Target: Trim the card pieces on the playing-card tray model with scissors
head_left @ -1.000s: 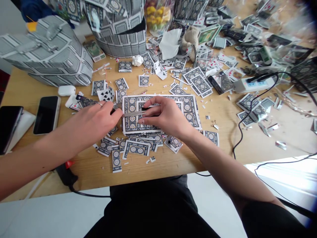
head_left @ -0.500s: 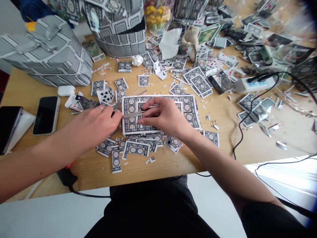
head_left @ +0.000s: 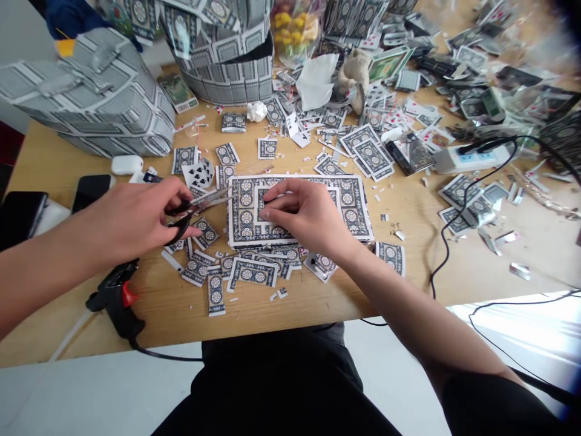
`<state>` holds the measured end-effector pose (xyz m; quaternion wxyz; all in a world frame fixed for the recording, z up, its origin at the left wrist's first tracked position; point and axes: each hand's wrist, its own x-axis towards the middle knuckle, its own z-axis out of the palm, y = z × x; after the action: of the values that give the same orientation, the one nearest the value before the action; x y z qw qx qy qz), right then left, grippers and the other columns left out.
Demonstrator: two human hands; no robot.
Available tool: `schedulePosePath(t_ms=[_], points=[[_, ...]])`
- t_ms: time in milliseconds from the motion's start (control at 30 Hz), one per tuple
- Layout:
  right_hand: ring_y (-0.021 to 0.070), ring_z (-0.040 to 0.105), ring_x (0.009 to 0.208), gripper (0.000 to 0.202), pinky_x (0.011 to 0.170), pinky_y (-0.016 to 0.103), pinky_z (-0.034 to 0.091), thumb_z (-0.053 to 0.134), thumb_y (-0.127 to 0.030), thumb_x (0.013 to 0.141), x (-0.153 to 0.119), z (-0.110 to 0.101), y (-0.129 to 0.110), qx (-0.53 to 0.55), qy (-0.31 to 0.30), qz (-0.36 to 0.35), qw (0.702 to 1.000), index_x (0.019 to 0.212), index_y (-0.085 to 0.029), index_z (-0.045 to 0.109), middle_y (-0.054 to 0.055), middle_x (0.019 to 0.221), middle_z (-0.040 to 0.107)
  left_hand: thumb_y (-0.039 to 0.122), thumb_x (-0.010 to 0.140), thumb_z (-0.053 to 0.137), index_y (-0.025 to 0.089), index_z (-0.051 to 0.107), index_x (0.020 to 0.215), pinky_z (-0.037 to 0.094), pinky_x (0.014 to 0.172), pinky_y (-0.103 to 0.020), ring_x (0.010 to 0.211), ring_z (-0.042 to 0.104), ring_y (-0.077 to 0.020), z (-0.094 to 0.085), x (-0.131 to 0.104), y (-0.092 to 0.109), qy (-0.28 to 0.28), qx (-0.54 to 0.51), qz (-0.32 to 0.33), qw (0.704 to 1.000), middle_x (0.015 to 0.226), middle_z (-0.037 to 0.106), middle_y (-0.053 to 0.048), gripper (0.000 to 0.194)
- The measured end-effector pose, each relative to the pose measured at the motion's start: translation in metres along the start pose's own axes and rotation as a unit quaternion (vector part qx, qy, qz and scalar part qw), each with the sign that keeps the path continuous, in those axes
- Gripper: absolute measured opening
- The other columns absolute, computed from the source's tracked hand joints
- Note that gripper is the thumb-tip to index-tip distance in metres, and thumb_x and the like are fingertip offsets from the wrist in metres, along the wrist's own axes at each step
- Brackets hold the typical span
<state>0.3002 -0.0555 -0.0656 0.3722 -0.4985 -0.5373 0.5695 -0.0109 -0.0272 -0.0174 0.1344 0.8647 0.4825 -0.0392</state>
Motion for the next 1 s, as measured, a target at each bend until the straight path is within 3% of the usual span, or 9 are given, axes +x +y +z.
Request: schedulePosePath(t_ms=[100, 167, 333, 500, 600, 800, 1000], points=[[0.0222, 0.079, 0.082, 0.031, 0.074, 0.037, 0.06, 0.091, -0.031, 0.077, 0.0, 0.0, -0.001, 0.015, 0.006, 0.014, 1.0, 0.097, -0.021, 0.069, 0.004, 0.082, 0.084, 0.062, 0.102, 0.057, 0.023, 0.067, 0.115, 0.049, 0.075, -0.034, 0.081, 0.072, -0.0241, 0.003, -0.006, 0.009, 0.056, 0.043, -0.006, 0.997, 0.093, 0.076, -0.005, 0.043], [0.0223, 0.079, 0.081, 0.036, 0.073, 0.036, 0.06, 0.093, -0.031, 0.074, 0.0, 0.0, -0.003, 0.03, 0.009, 0.028, 0.999, 0.096, -0.021, 0.068, 0.004, 0.082, 0.084, 0.058, 0.106, 0.055, 0.021, 0.067, 0.116, 0.048, 0.074, -0.033, 0.079, 0.071, -0.0219, 0.005, -0.009, 0.016, 0.065, 0.062, 0.01, 0.996, 0.093, 0.076, -0.005, 0.04], [0.0225, 0.081, 0.085, 0.033, 0.076, 0.036, 0.062, 0.091, -0.026, 0.073, 0.001, 0.0, -0.009, 0.047, 0.008, 0.042, 0.998, 0.095, -0.02, 0.067, 0.004, 0.083, 0.084, 0.051, 0.105, 0.065, 0.02, 0.066, 0.122, 0.048, 0.077, -0.032, 0.082, 0.069, -0.0208, 0.011, -0.008, 0.026, 0.051, 0.064, 0.013, 0.997, 0.099, 0.076, -0.005, 0.035], [0.0229, 0.081, 0.085, 0.04, 0.075, 0.036, 0.063, 0.095, -0.031, 0.071, 0.002, 0.001, -0.009, 0.049, -0.005, 0.039, 0.998, 0.096, -0.021, 0.066, 0.004, 0.085, 0.083, 0.057, 0.103, 0.064, 0.021, 0.07, 0.113, 0.048, 0.074, -0.036, 0.087, 0.071, -0.0271, 0.017, -0.006, 0.032, 0.047, 0.078, -0.03, 0.995, 0.095, 0.077, -0.008, 0.038], [0.0229, 0.081, 0.084, 0.043, 0.074, 0.036, 0.063, 0.097, -0.033, 0.07, 0.002, 0.002, -0.007, 0.05, -0.003, 0.036, 0.998, 0.095, -0.022, 0.064, 0.004, 0.085, 0.084, 0.06, 0.103, 0.063, 0.021, 0.069, 0.107, 0.045, 0.069, -0.035, 0.079, 0.071, -0.0264, 0.02, -0.008, 0.034, 0.04, 0.091, -0.05, 0.994, 0.085, 0.075, -0.007, 0.04], [0.0227, 0.081, 0.085, 0.036, 0.076, 0.035, 0.062, 0.093, -0.03, 0.072, 0.003, 0.003, -0.004, 0.047, 0.001, 0.029, 0.998, 0.093, -0.022, 0.065, 0.003, 0.083, 0.083, 0.051, 0.107, 0.06, 0.02, 0.066, 0.112, 0.046, 0.069, -0.034, 0.078, 0.073, -0.0252, 0.028, -0.014, 0.032, 0.031, 0.072, -0.061, 0.995, 0.082, 0.075, -0.007, 0.032], [0.0202, 0.077, 0.078, 0.027, 0.07, 0.034, 0.056, 0.086, -0.026, 0.077, 0.003, 0.004, -0.003, 0.024, 0.002, 0.016, 1.0, 0.094, -0.021, 0.066, 0.002, 0.079, 0.082, 0.049, 0.109, 0.052, 0.018, 0.065, 0.112, 0.044, 0.066, -0.038, 0.08, 0.074, -0.031, 0.037, -0.014, 0.023, -0.015, 0.08, -0.07, 0.994, 0.093, 0.078, -0.014, 0.034]])
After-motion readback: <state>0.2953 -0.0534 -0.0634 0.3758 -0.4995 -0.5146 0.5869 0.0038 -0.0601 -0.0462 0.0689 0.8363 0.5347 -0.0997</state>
